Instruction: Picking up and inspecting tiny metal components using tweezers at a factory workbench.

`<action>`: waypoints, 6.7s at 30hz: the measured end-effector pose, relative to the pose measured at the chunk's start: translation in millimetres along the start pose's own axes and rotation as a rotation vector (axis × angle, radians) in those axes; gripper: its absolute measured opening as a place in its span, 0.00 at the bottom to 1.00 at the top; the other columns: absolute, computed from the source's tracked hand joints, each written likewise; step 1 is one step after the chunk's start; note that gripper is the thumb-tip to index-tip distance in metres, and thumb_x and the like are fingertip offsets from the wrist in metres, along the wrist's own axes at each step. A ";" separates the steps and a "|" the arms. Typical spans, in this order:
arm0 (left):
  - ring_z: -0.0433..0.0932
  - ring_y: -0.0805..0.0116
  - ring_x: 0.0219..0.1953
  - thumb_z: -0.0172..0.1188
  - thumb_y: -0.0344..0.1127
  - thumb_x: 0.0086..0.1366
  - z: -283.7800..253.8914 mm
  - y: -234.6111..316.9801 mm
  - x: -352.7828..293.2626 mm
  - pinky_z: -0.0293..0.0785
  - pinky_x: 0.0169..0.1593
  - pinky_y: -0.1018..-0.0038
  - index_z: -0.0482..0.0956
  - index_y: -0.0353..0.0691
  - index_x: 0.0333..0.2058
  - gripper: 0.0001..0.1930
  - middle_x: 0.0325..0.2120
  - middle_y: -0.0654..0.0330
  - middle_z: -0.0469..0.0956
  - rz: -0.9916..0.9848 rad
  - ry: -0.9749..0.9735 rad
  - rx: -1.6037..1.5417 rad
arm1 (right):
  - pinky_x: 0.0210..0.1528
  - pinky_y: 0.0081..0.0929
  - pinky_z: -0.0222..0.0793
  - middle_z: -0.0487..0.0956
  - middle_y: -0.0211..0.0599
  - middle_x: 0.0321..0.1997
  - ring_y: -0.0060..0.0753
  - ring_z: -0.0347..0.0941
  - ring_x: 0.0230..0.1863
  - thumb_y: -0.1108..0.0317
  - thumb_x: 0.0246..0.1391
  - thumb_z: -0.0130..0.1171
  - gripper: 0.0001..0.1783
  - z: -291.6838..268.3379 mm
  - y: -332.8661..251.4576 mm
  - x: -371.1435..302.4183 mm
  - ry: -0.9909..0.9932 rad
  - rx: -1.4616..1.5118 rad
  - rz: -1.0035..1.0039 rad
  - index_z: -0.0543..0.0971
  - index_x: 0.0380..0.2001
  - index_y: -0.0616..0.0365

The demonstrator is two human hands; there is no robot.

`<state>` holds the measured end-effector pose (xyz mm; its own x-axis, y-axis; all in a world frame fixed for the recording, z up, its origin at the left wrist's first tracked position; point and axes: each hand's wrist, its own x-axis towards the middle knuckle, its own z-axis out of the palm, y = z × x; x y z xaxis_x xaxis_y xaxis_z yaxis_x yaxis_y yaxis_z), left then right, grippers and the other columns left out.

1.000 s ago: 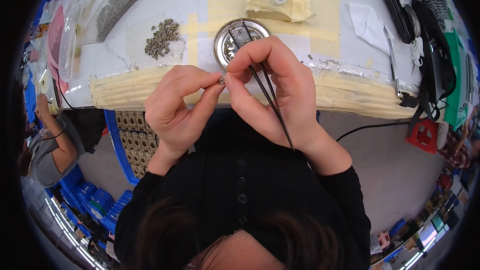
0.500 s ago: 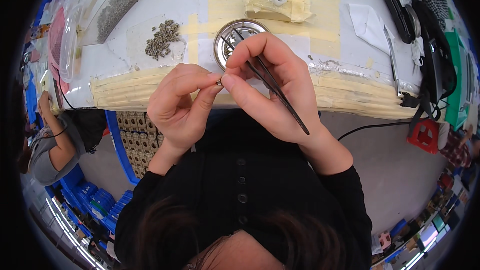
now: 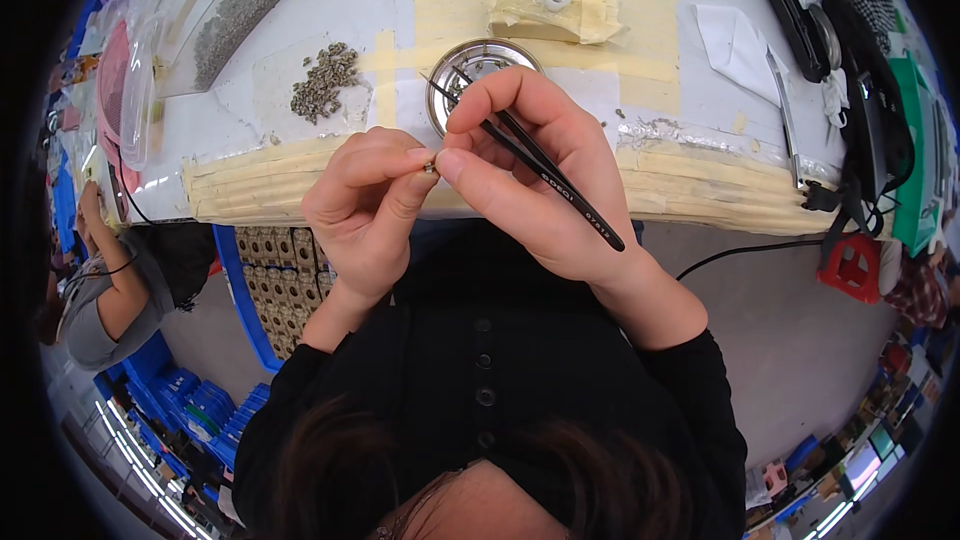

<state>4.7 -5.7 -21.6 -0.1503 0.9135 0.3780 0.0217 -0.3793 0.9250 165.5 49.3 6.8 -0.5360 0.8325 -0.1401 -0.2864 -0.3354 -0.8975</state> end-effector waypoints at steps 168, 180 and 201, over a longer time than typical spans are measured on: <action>0.77 0.65 0.26 0.66 0.17 0.49 0.6 10.1 13.8 0.72 0.29 0.76 0.80 0.32 0.33 0.12 0.24 0.56 0.78 0.316 0.007 0.383 | 0.31 0.29 0.65 0.72 0.41 0.29 0.40 0.67 0.29 0.80 0.48 0.61 0.09 -6.6 -5.5 8.5 -0.049 -1.041 -0.824 0.72 0.33 0.63; 0.78 0.65 0.24 0.68 0.17 0.47 1.3 10.8 13.8 0.72 0.27 0.76 0.80 0.33 0.33 0.13 0.23 0.57 0.78 0.308 0.022 0.374 | 0.32 0.30 0.65 0.72 0.41 0.29 0.40 0.67 0.30 0.81 0.48 0.61 0.09 -8.3 -4.6 9.8 -0.060 -1.051 -0.861 0.72 0.33 0.64; 0.77 0.66 0.27 0.65 0.15 0.48 0.0 8.2 11.5 0.72 0.31 0.76 0.79 0.31 0.35 0.13 0.25 0.55 0.78 0.339 0.002 0.387 | 0.30 0.31 0.65 0.71 0.37 0.28 0.39 0.67 0.29 0.82 0.41 0.64 0.13 -5.6 -4.5 10.5 -0.038 -0.965 -0.780 0.74 0.32 0.61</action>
<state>3.2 1.8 -9.7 -0.0732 0.7479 0.6597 0.4338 -0.5718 0.6964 165.6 61.9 7.0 -0.5122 0.6453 0.5667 0.1538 0.7181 -0.6787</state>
